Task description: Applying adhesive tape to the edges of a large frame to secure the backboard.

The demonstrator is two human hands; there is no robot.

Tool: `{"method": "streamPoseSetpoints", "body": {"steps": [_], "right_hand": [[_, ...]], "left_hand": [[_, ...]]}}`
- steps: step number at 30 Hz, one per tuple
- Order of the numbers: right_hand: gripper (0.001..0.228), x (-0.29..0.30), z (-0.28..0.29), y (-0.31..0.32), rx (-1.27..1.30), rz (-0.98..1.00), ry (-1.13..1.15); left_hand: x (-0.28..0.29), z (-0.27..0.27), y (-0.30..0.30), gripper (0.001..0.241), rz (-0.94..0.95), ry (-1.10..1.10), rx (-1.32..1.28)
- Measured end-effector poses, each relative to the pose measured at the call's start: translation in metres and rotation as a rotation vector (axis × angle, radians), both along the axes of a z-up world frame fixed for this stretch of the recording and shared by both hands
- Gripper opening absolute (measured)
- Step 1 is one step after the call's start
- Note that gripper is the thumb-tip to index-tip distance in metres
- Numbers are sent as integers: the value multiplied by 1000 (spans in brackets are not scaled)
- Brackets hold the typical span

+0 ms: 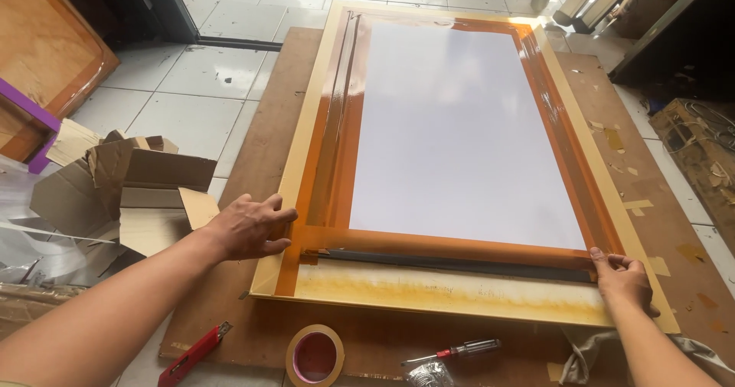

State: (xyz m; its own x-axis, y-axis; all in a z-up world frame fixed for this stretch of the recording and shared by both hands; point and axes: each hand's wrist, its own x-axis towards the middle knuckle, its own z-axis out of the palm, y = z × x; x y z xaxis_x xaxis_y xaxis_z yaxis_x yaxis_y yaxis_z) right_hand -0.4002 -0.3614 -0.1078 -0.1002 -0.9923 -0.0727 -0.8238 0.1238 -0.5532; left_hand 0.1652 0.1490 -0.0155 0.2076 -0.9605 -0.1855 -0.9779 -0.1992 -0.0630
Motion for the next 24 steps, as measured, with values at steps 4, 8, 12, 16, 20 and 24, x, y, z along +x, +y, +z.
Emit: {"method": "streamPoseSetpoints", "body": {"steps": [4,8,12,16,20,24], "right_hand": [[61,-3,-8,-8,-3,0,10],[62,-5,-15,-12,-19,7,18],[63,-6,-15,-12,-10,10,14],[62,-6,-16,-12,-20,7,2],[62,-3,-12,-11,5,24,33],[58,-18,-11,-18,76,198,-296]], "left_hand": [[-5,5,-17,50,37,-39,43],[-10,8,-28,47,26,-121,128],[-16,9,-36,47,29,-163,167],[-22,11,-45,45,36,-179,212],[-30,12,-56,39,32,-200,276],[-45,21,-72,29,88,-199,371]]}}
